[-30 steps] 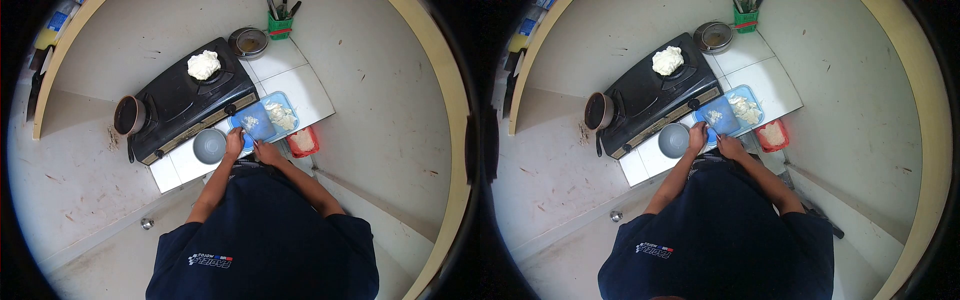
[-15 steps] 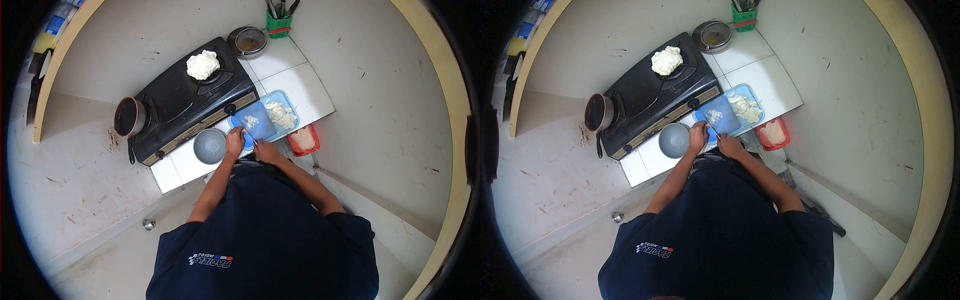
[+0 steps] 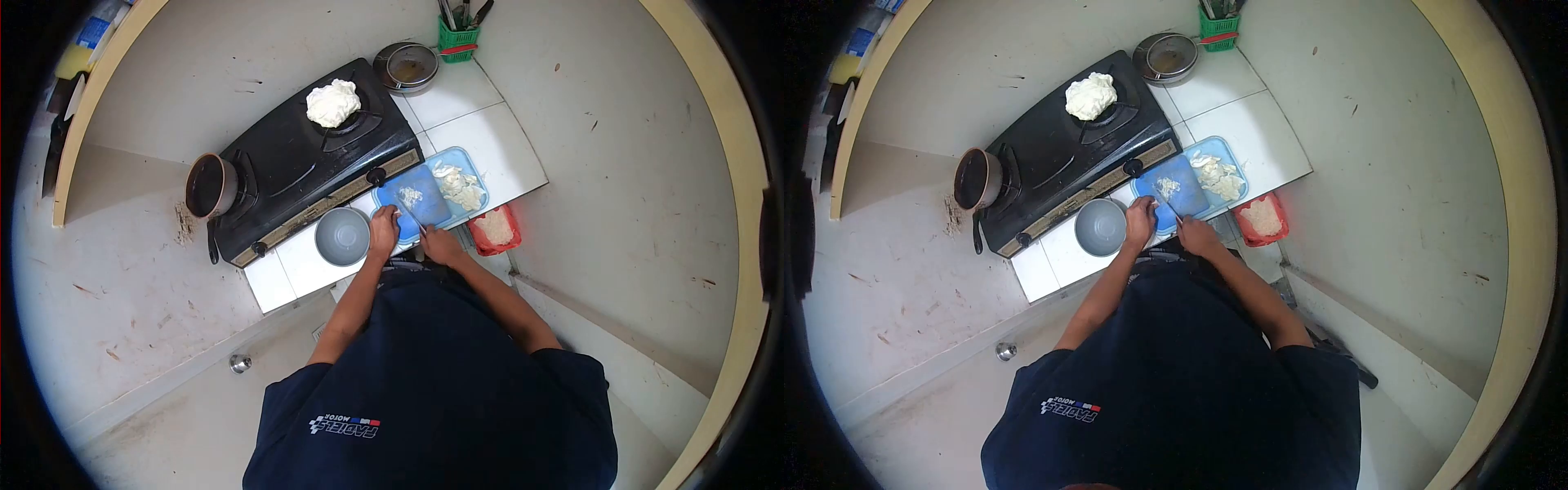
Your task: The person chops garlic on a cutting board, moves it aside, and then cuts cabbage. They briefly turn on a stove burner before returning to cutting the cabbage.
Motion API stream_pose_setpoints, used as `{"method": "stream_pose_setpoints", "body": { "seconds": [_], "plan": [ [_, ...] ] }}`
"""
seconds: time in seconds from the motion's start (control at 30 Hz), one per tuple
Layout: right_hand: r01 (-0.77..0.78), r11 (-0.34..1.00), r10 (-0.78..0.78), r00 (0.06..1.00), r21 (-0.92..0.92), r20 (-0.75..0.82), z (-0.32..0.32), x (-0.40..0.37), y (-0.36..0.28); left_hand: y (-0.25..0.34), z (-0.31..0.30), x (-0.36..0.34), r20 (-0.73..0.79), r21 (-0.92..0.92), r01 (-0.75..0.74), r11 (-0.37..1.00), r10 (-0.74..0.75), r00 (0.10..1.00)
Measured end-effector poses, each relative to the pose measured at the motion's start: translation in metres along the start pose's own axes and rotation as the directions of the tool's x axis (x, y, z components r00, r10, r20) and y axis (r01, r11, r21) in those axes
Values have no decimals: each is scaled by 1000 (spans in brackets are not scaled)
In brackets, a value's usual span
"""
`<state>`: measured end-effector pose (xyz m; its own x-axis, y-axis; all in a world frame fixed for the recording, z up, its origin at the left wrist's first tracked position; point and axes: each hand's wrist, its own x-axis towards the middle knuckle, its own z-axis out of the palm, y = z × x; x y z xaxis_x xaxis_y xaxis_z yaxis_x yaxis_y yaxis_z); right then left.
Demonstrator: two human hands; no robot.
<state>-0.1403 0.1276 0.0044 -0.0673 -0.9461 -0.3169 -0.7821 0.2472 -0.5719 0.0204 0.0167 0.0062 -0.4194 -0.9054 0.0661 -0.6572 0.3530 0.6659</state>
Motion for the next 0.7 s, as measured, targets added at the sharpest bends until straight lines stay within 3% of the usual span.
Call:
{"method": "stream_pose_setpoints", "body": {
  "seconds": [0.63,0.7],
  "plan": [
    [56,998,-56,998,5,15,2,15,-16,0,-1,10,-8,4,-55,998,55,998],
    [52,999,-51,998,15,-48,8,20,-17,1,-1,10,-34,-11,-61,998,61,998]
  ]
}}
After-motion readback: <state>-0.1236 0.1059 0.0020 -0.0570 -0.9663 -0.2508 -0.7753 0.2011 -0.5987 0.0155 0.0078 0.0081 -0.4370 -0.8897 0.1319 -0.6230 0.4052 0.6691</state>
